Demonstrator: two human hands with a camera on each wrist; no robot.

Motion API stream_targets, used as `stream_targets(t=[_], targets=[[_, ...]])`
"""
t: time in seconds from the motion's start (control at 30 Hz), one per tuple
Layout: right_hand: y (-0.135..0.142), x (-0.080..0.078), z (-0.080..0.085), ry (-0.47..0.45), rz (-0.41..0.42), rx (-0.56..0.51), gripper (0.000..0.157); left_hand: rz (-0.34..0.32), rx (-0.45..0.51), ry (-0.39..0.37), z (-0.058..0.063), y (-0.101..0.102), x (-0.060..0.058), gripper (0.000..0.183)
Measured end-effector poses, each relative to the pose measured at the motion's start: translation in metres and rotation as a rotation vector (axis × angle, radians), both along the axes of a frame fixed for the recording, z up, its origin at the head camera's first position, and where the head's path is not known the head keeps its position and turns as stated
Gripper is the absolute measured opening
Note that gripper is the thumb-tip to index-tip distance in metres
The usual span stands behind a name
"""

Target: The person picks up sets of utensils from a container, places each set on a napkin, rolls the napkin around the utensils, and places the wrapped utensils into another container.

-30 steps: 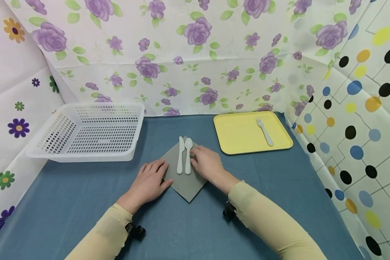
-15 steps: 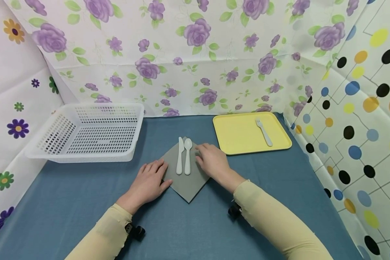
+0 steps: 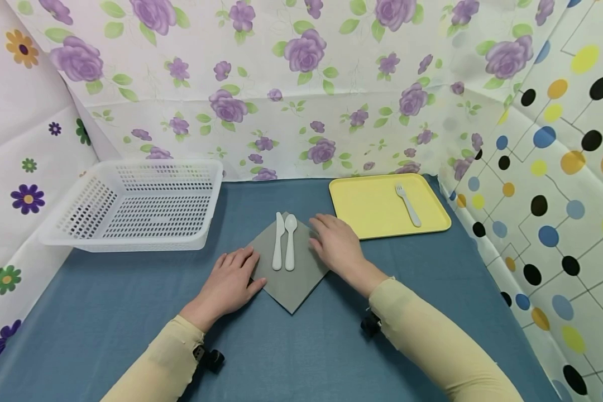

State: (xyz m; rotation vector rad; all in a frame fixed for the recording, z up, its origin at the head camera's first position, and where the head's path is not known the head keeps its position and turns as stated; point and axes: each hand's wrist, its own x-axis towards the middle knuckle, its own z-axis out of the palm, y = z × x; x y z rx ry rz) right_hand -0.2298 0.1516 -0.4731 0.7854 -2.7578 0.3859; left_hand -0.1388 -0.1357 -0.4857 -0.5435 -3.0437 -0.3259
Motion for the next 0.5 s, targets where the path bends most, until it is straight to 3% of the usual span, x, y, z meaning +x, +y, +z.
stream_targets(t=[0.5], targets=[[0.0105, -0.0032, 0.0025, -0.005, -0.024, 0.061, 0.063, 0.002, -0.007, 0.001, -0.0014, -0.0002, -0.0006, 0.065]])
